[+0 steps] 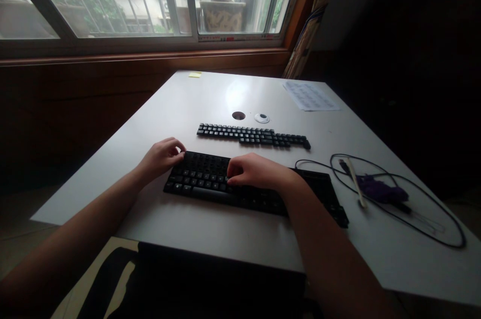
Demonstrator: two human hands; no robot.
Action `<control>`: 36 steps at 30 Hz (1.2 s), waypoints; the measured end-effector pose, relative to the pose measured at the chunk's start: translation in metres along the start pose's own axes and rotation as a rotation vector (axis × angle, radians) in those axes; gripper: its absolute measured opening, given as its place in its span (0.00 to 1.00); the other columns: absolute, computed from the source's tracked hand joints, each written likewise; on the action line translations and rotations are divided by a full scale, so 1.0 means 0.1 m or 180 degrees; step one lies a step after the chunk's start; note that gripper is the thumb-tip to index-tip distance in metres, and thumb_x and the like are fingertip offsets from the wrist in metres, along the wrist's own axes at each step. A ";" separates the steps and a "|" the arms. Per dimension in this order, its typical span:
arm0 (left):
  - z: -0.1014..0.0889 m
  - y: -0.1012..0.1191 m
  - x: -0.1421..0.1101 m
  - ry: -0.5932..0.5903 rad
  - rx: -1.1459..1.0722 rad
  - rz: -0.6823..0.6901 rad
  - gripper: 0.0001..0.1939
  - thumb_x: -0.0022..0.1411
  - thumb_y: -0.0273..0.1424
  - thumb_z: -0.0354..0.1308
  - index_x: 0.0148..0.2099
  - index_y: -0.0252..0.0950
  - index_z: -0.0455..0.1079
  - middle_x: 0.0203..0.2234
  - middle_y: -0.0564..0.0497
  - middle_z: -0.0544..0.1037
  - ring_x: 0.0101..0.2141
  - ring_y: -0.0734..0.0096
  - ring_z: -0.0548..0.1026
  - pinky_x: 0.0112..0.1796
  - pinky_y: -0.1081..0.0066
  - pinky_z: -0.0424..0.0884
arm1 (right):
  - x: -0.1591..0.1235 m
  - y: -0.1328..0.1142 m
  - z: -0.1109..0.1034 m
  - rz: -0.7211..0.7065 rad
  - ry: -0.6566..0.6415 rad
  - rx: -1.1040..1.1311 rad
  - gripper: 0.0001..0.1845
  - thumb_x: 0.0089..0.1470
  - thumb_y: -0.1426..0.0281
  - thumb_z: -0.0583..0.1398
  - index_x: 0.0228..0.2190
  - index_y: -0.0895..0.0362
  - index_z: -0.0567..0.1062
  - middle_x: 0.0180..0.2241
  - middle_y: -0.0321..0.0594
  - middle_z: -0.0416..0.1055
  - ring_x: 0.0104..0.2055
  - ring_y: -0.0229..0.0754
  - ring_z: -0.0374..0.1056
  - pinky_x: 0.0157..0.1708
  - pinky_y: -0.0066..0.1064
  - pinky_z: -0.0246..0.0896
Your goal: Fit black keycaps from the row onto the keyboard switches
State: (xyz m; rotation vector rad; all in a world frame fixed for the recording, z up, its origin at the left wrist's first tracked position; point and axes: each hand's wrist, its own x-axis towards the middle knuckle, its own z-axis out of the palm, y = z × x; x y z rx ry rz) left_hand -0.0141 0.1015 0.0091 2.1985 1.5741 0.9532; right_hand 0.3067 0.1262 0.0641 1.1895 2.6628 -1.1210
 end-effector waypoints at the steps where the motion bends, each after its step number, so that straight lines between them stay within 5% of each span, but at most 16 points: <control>1: 0.00 0.00 0.00 0.0001 0.0003 -0.0001 0.04 0.61 0.31 0.60 0.36 0.37 0.75 0.32 0.52 0.74 0.29 0.72 0.75 0.32 0.72 0.71 | 0.00 0.00 0.00 -0.0005 0.0003 0.0006 0.10 0.53 0.62 0.67 0.36 0.52 0.80 0.34 0.36 0.79 0.34 0.41 0.72 0.32 0.31 0.62; 12: 0.00 0.03 0.01 -0.0006 0.0028 -0.0011 0.03 0.61 0.30 0.60 0.36 0.37 0.75 0.31 0.52 0.74 0.29 0.72 0.74 0.32 0.72 0.70 | -0.02 -0.07 0.07 0.0055 0.0131 -0.0320 0.08 0.52 0.64 0.65 0.33 0.53 0.73 0.32 0.37 0.76 0.31 0.40 0.67 0.28 0.31 0.56; 36: -0.02 0.02 0.01 -0.0088 0.0058 -0.0004 0.04 0.62 0.30 0.59 0.37 0.37 0.75 0.32 0.52 0.74 0.30 0.72 0.74 0.33 0.71 0.70 | -0.06 -0.10 0.00 0.0086 -0.0040 -0.0205 0.12 0.53 0.60 0.66 0.37 0.54 0.77 0.34 0.38 0.76 0.34 0.42 0.69 0.31 0.31 0.59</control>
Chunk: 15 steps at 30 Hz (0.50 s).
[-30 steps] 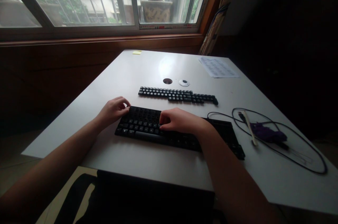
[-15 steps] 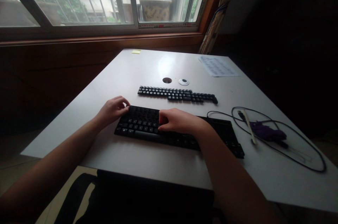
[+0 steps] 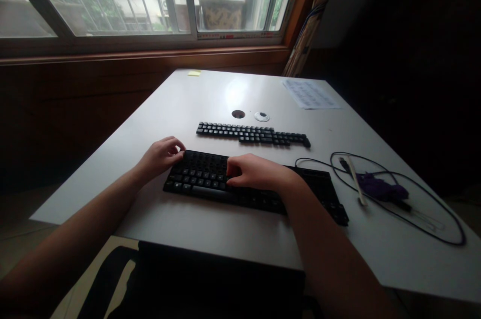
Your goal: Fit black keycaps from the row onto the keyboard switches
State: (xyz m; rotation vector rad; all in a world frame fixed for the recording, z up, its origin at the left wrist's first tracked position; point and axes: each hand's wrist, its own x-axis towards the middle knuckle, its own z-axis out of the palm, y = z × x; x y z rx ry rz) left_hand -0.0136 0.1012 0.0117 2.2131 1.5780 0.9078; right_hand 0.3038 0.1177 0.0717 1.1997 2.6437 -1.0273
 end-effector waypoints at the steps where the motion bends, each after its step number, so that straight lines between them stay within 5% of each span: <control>1: 0.00 0.00 0.00 0.0005 0.0005 0.0005 0.04 0.62 0.30 0.59 0.37 0.36 0.75 0.32 0.52 0.74 0.30 0.72 0.74 0.33 0.71 0.70 | 0.00 0.01 0.00 -0.0009 -0.0014 0.0001 0.12 0.53 0.59 0.66 0.37 0.53 0.77 0.34 0.38 0.76 0.34 0.42 0.69 0.31 0.31 0.59; 15: 0.01 -0.01 0.00 0.0037 -0.0015 0.0037 0.04 0.62 0.31 0.60 0.37 0.37 0.75 0.32 0.52 0.74 0.30 0.72 0.74 0.32 0.72 0.71 | 0.03 0.01 0.03 -0.0095 0.0035 -0.0004 0.09 0.60 0.62 0.61 0.35 0.54 0.77 0.34 0.39 0.77 0.35 0.42 0.70 0.34 0.32 0.59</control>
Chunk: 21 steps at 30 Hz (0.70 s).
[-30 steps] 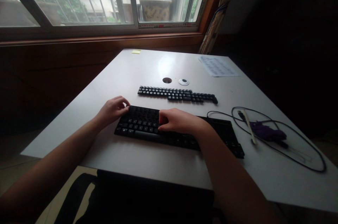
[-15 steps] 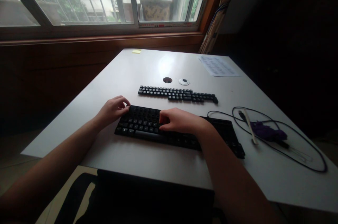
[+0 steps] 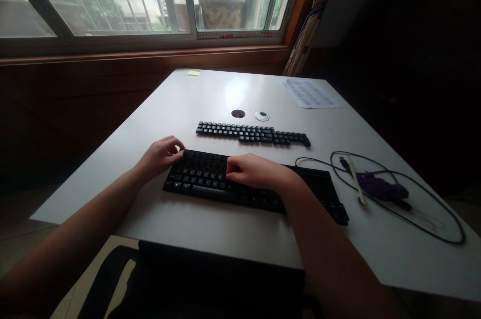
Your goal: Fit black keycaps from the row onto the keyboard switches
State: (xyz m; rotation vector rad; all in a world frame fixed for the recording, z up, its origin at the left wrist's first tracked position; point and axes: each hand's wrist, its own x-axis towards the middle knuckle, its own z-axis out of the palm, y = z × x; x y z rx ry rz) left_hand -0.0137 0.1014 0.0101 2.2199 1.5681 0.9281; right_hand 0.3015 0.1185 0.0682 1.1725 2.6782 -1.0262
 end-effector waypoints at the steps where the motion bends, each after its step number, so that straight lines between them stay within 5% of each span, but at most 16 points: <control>1: 0.00 0.00 0.00 0.0008 -0.0002 -0.0002 0.04 0.62 0.31 0.60 0.37 0.37 0.75 0.32 0.52 0.74 0.30 0.72 0.74 0.32 0.72 0.71 | 0.00 0.00 0.01 0.0001 0.0007 -0.0017 0.08 0.59 0.63 0.61 0.35 0.54 0.77 0.34 0.39 0.77 0.35 0.42 0.70 0.34 0.32 0.59; 11: 0.00 -0.01 0.00 -0.0041 0.0004 -0.0041 0.04 0.62 0.31 0.59 0.38 0.37 0.75 0.33 0.52 0.74 0.30 0.72 0.74 0.33 0.71 0.71 | 0.00 0.06 -0.03 -0.0078 0.0325 -0.0050 0.13 0.58 0.58 0.64 0.40 0.53 0.77 0.35 0.38 0.74 0.35 0.42 0.68 0.33 0.33 0.61; 16: -0.01 0.00 0.00 -0.0051 0.0036 -0.0051 0.04 0.62 0.31 0.59 0.38 0.38 0.75 0.33 0.52 0.74 0.30 0.72 0.74 0.33 0.71 0.71 | -0.01 0.16 -0.03 -0.0222 0.0812 -0.0191 0.18 0.60 0.54 0.62 0.46 0.51 0.74 0.47 0.44 0.69 0.50 0.48 0.67 0.52 0.40 0.63; 21: -0.01 0.02 0.00 -0.0031 0.0086 -0.0071 0.04 0.62 0.30 0.59 0.38 0.38 0.75 0.33 0.52 0.74 0.30 0.71 0.75 0.33 0.71 0.70 | 0.02 0.21 0.05 -0.0071 0.0592 -0.0263 0.33 0.55 0.48 0.64 0.57 0.47 0.68 0.55 0.46 0.64 0.60 0.55 0.60 0.60 0.47 0.59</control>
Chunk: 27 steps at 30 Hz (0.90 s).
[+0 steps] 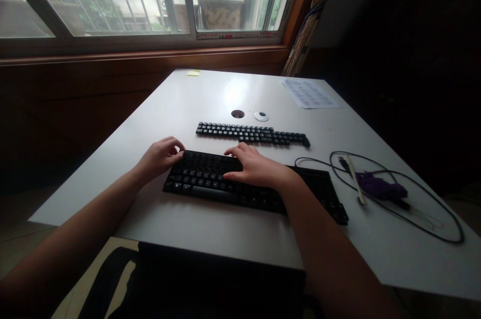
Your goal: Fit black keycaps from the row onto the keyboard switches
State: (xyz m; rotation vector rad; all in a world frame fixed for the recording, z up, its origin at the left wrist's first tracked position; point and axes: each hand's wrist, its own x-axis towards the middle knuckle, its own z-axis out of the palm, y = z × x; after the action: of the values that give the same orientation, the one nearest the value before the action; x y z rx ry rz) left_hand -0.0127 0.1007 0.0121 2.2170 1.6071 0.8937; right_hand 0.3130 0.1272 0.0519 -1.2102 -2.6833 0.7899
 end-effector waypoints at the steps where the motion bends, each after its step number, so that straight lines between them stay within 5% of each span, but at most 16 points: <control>1: 0.00 0.00 0.00 -0.0002 0.0007 -0.0005 0.04 0.62 0.31 0.59 0.38 0.38 0.75 0.33 0.52 0.74 0.30 0.71 0.75 0.33 0.71 0.70 | 0.01 0.00 0.01 0.0019 -0.0036 0.0022 0.35 0.55 0.47 0.64 0.58 0.47 0.67 0.55 0.46 0.64 0.60 0.55 0.60 0.61 0.47 0.59; 27: -0.01 0.01 0.00 -0.0005 -0.0048 0.0013 0.04 0.62 0.32 0.59 0.37 0.38 0.74 0.32 0.52 0.74 0.29 0.71 0.74 0.31 0.72 0.70 | 0.05 0.11 -0.01 -0.0145 -0.0266 0.0378 0.41 0.55 0.49 0.64 0.65 0.46 0.60 0.59 0.45 0.63 0.63 0.54 0.59 0.64 0.47 0.56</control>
State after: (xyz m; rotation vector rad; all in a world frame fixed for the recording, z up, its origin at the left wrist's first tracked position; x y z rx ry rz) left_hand -0.0128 0.1000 0.0128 2.2110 1.5906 0.9018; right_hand 0.3176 0.1370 0.0463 -1.1090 -2.6744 0.9985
